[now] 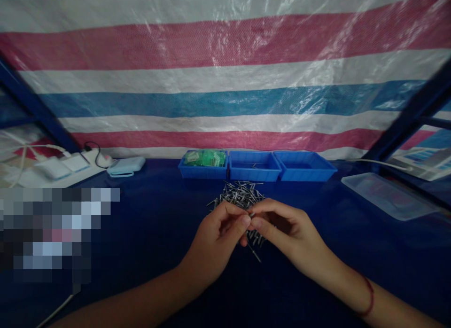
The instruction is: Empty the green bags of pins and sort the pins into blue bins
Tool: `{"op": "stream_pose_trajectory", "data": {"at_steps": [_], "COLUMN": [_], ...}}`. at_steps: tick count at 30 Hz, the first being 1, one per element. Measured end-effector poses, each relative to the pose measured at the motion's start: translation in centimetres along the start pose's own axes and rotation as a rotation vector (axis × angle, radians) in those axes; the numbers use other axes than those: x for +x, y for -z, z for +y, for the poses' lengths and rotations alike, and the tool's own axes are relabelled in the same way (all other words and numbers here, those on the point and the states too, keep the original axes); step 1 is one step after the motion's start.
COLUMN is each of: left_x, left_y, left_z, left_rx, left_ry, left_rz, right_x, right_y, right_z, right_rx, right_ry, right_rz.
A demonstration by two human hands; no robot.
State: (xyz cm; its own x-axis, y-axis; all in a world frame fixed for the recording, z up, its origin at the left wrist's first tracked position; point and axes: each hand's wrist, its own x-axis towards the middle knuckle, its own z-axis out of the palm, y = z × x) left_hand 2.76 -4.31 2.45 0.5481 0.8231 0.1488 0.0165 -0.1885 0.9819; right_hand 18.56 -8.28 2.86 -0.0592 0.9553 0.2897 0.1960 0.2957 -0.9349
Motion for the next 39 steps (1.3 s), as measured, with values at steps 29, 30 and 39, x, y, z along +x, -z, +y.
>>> {"op": "stream_pose_trajectory", "data": {"at_steps": [29,30,39], "left_x": [-0.38,-0.41,-0.36], "left_y": [0.05,0.05,0.12], "left_z": [-0.6,-0.58,-0.5], "left_rx": [0.15,0.161,0.236], "left_ry": [-0.174,-0.202,-0.294], "left_rz": [0.122,0.124,0.119], "right_x": [-0.51,-0.54,-0.69], "right_y": [-0.21,-0.26,-0.48], "right_z": [-0.07,-0.04,0.44], "right_rx": [-0.236,-0.238,-0.223], "right_ry": [0.154,0.153,0.052], "right_rz": [0.088,0.082,0.09]}}
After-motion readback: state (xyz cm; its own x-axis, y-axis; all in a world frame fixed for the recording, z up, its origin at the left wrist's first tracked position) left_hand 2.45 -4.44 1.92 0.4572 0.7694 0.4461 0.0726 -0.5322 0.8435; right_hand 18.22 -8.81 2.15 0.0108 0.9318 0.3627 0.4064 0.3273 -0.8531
